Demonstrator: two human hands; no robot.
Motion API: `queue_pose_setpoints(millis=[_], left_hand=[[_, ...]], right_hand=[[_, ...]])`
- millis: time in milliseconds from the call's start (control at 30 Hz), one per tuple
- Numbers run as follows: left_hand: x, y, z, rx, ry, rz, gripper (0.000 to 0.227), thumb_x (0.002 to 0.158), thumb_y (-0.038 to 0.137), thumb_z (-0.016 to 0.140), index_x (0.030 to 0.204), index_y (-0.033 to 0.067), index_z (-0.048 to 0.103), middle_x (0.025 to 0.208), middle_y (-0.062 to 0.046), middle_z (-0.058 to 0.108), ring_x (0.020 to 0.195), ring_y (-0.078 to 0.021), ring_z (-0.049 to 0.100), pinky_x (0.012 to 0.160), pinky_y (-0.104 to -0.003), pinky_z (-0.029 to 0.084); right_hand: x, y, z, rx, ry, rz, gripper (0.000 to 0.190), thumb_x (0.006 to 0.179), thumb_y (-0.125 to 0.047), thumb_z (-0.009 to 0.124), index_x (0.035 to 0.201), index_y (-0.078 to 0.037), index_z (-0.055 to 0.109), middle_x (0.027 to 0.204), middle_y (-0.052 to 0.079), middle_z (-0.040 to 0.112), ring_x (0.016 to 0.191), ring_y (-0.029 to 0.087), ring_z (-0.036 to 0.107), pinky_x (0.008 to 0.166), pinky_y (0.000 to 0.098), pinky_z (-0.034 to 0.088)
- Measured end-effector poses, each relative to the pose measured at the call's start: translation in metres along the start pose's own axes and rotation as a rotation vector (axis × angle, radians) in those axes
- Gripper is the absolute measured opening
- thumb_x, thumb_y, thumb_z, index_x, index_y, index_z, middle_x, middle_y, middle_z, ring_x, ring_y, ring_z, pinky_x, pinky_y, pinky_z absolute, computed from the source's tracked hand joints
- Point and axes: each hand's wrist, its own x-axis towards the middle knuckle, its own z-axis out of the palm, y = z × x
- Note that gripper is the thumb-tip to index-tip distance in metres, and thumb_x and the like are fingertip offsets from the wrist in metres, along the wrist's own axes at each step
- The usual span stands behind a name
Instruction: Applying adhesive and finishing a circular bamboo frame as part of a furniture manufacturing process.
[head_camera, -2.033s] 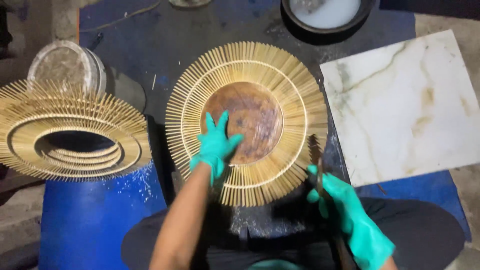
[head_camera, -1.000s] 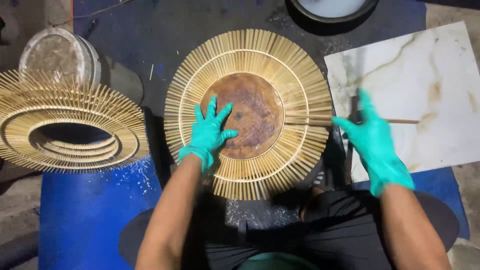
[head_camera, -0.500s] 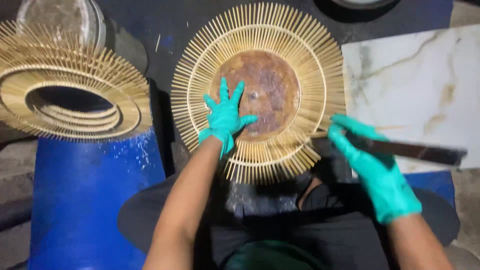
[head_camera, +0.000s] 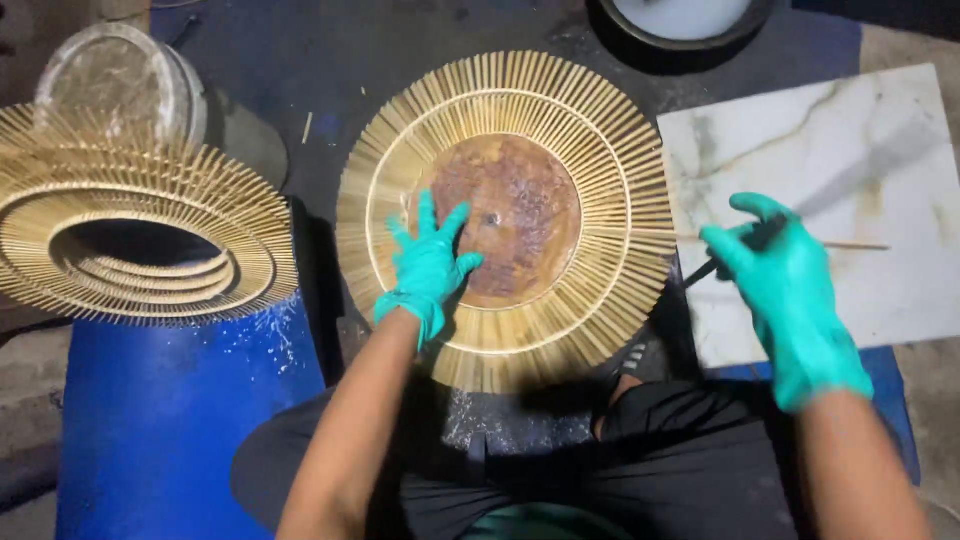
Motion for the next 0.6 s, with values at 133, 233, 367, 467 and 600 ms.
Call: queue_pose_setpoints(millis=[133, 233, 367, 467, 600], left_hand=[[-0.01, 0.023, -0.01, -0.158, 0.002, -0.24, 0.101, 0.075, 0.059, 0.084, 0.157, 0.0406, 0.028, 0.17, -0.009, -0.006, 0.141, -0.0698, 0.003, 0.111, -0.077, 0.024], [-0.01, 0.02, -0.01, -0.129, -0.016, -0.194, 0.097, 0.077, 0.056, 0.082, 0.157, 0.0409, 0.03, 0.173, -0.005, -0.004, 0.144, -0.0675, 0.006, 0.109, -0.08, 0.023], [-0.005, 0.015, -0.013, -0.108, -0.015, -0.147, 0.1, 0.074, 0.057, 0.084, 0.157, 0.0412, 0.032, 0.173, -0.006, 0.0, 0.145, -0.0669, 0.008, 0.111, -0.077, 0.025], [-0.004, 0.018, -0.013, -0.09, -0.012, -0.144, 0.1, 0.074, 0.057, 0.084, 0.158, 0.0403, 0.031, 0.172, -0.007, -0.001, 0.145, -0.0673, 0.007, 0.109, -0.078, 0.025], [-0.007, 0.018, -0.016, -0.103, -0.007, -0.158, 0.099, 0.073, 0.056, 0.085, 0.157, 0.0402, 0.034, 0.172, -0.006, -0.001, 0.145, -0.0673, 0.006, 0.111, -0.078, 0.023]], right_hand=[[0.062, 0.076, 0.014, -0.408, 0.036, 0.014, 0.041, 0.092, -0.025, 0.084, 0.116, 0.003, 0.067, 0.086, 0.016, 0.07, 0.074, 0.025, 0.068, 0.064, 0.0388, 0.053], [0.056, 0.075, 0.028, -0.454, -0.027, 0.089, 0.04, 0.091, -0.029, 0.084, 0.104, 0.006, 0.067, 0.083, 0.018, 0.071, 0.071, 0.027, 0.069, 0.06, 0.0395, 0.054], [0.053, 0.067, 0.033, -0.334, -0.078, 0.213, 0.037, 0.091, -0.028, 0.08, 0.103, 0.004, 0.066, 0.082, 0.018, 0.071, 0.066, 0.027, 0.07, 0.055, 0.0398, 0.056], [0.051, 0.068, 0.031, -0.349, -0.075, 0.215, 0.038, 0.091, -0.029, 0.081, 0.102, 0.004, 0.067, 0.081, 0.018, 0.071, 0.065, 0.026, 0.07, 0.055, 0.0394, 0.056], [0.053, 0.072, 0.031, -0.269, -0.091, 0.218, 0.039, 0.09, -0.03, 0.08, 0.103, 0.005, 0.067, 0.081, 0.017, 0.07, 0.064, 0.024, 0.067, 0.053, 0.0386, 0.055]])
